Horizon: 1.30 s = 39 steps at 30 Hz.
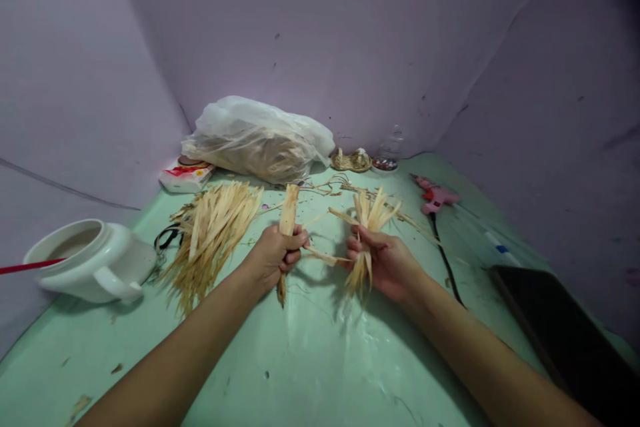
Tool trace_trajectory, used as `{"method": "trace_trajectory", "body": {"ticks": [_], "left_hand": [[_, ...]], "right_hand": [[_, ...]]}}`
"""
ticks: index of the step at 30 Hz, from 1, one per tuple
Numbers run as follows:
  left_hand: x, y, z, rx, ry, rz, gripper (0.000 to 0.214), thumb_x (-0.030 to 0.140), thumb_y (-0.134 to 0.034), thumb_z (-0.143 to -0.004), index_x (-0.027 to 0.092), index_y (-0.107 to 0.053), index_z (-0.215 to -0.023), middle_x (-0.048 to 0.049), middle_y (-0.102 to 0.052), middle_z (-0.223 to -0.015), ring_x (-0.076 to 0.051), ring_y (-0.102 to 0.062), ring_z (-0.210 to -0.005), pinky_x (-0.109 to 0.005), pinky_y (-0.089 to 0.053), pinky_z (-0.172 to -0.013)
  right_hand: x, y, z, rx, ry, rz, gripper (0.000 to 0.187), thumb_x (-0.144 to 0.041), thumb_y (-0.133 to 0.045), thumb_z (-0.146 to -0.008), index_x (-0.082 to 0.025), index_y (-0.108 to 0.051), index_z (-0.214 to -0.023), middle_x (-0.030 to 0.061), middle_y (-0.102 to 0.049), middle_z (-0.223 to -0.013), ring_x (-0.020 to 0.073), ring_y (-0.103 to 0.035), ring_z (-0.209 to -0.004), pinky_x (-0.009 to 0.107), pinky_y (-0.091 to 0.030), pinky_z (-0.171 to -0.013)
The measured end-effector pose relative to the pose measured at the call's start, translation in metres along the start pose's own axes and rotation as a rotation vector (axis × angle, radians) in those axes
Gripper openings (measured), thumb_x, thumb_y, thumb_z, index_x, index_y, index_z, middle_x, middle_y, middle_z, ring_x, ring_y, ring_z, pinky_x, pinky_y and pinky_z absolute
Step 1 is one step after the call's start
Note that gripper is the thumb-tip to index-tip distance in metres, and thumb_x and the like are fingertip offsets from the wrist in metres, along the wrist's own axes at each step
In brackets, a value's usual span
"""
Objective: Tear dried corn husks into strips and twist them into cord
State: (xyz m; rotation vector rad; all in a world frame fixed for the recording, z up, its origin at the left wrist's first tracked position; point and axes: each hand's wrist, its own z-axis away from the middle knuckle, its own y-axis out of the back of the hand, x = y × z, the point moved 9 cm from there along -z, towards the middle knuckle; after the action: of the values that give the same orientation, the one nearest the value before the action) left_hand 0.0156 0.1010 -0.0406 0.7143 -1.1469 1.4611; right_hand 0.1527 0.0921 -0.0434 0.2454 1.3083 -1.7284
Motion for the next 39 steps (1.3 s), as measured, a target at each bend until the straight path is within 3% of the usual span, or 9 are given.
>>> {"method": "trace_trajectory", "body": {"ticks": [4, 9, 14, 19, 26, 32, 39], "left_hand": [[0.007, 0.016, -0.003, 0.111, -0.023, -0.002, 0.018, 0.013, -0.062, -0.058, 0.015, -0.045, -0.065, 0.0058, -0.042, -0.051, 0.000, -0.027, -0.033, -0.014, -0.009, -0.031], [0.010, 0.035, -0.010, 0.172, 0.000, 0.069, 0.015, 0.010, -0.058, -0.061, 0.014, -0.044, -0.063, 0.0046, -0.044, -0.051, 0.000, -0.026, -0.031, -0.013, -0.008, -0.031], [0.007, 0.040, -0.012, 0.160, 0.095, 0.080, 0.017, 0.013, -0.057, -0.064, 0.016, -0.042, -0.057, 0.0057, -0.040, -0.043, -0.001, -0.020, -0.029, -0.015, -0.009, -0.029], [0.009, 0.023, -0.004, 0.143, 0.042, -0.001, 0.019, 0.017, -0.065, -0.059, 0.016, -0.046, -0.062, 0.0067, -0.041, -0.042, -0.002, -0.025, -0.030, -0.018, -0.012, -0.032], [-0.009, -0.028, 0.016, -0.005, 0.026, -0.187, 0.024, 0.024, -0.068, -0.050, 0.016, -0.046, -0.058, 0.0091, -0.036, -0.039, -0.002, -0.025, -0.034, -0.019, -0.014, -0.037], [-0.009, -0.029, 0.017, 0.005, -0.034, -0.249, 0.023, 0.026, -0.067, -0.049, 0.016, -0.047, -0.053, 0.0084, -0.035, -0.039, -0.003, -0.026, -0.038, -0.020, -0.015, -0.040], [-0.017, -0.026, 0.015, -0.007, 0.053, -0.161, 0.026, 0.024, -0.068, -0.049, 0.017, -0.044, -0.054, 0.0092, -0.033, -0.039, -0.003, -0.022, -0.037, -0.020, -0.010, -0.038]], "right_hand": [[-0.018, -0.001, 0.003, -0.094, 0.008, -0.021, 0.016, -0.022, -0.058, -0.075, -0.018, -0.046, -0.066, -0.0104, -0.026, -0.042, 0.0023, -0.014, -0.031, 0.012, -0.023, -0.028], [-0.040, 0.001, 0.009, -0.131, 0.089, 0.046, 0.016, -0.024, -0.062, -0.071, -0.019, -0.047, -0.073, -0.0105, -0.019, -0.047, 0.0028, -0.005, -0.036, 0.010, -0.009, -0.029], [-0.046, -0.003, 0.017, -0.167, 0.055, 0.065, 0.014, -0.025, -0.060, -0.072, -0.019, -0.048, -0.074, -0.0105, -0.016, -0.047, 0.0025, 0.000, -0.038, 0.010, -0.005, -0.030], [-0.021, -0.010, 0.014, -0.162, -0.014, 0.134, 0.026, -0.030, -0.068, -0.065, -0.019, -0.045, -0.071, -0.0113, -0.017, -0.046, 0.0018, -0.003, -0.038, 0.012, -0.005, -0.030], [0.017, -0.006, 0.004, -0.056, 0.031, 0.365, 0.031, -0.033, -0.073, -0.062, -0.017, -0.050, -0.076, -0.0124, -0.024, -0.042, 0.0007, -0.011, -0.037, 0.013, -0.008, -0.032], [0.015, -0.002, 0.003, 0.026, 0.071, 0.417, 0.035, -0.033, -0.075, -0.056, -0.016, -0.045, -0.063, -0.0117, -0.026, -0.040, 0.0008, -0.017, -0.035, 0.015, -0.010, -0.031], [0.015, -0.001, 0.002, 0.038, 0.068, 0.410, 0.040, -0.033, -0.076, -0.054, -0.017, -0.040, -0.061, -0.0110, -0.026, -0.043, 0.0006, -0.017, -0.038, 0.016, -0.009, -0.034]]}}
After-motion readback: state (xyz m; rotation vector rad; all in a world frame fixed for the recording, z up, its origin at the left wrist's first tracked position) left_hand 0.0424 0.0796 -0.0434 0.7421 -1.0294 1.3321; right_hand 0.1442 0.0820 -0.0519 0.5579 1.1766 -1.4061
